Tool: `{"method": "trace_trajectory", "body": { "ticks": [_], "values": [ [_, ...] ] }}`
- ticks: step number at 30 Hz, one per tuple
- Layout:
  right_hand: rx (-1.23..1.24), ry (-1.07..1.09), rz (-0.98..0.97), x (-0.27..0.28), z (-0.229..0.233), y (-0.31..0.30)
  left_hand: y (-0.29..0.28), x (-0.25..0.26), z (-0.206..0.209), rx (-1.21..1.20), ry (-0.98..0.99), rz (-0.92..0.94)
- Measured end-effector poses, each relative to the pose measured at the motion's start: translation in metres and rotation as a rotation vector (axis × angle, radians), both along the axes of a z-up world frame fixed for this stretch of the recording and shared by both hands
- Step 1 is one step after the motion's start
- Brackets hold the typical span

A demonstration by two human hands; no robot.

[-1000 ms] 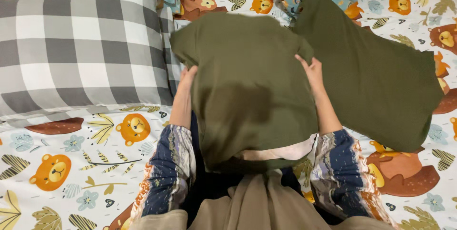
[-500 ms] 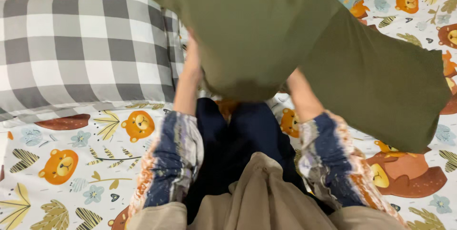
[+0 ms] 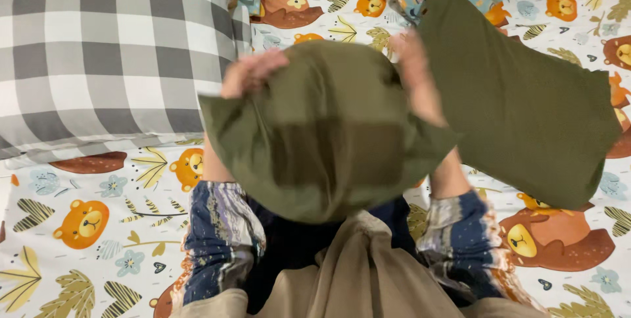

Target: The person smooths two plaid pillows, removes an olive green pillowcase from a pillow, and then slides the pillow back inside the same olive green pillowcase, smoothing it flat on the bed.

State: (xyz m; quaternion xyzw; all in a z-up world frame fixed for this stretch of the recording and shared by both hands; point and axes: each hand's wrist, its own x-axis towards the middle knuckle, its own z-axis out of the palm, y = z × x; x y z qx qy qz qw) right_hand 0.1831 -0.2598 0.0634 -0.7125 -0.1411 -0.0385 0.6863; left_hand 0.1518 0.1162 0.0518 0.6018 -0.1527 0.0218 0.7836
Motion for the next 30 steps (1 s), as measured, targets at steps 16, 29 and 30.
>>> {"method": "trace_trajectory", "body": {
  "ticks": [16, 29, 30],
  "values": [
    [-0.679, -0.558, -0.194, 0.009, 0.05, 0.053, 0.027, 0.022, 0.06, 0.538, -0.385, 0.493],
    [-0.891, -0.318, -0.039, 0.032, 0.024, 0.077, -0.052, -0.025, -0.117, 1.193, -0.102, 0.262],
    [-0.807, -0.408, -0.102, 0.033, 0.033, 0.08, -0.052, -0.028, -0.115, 1.191, -0.095, 0.264]
  ]
}}
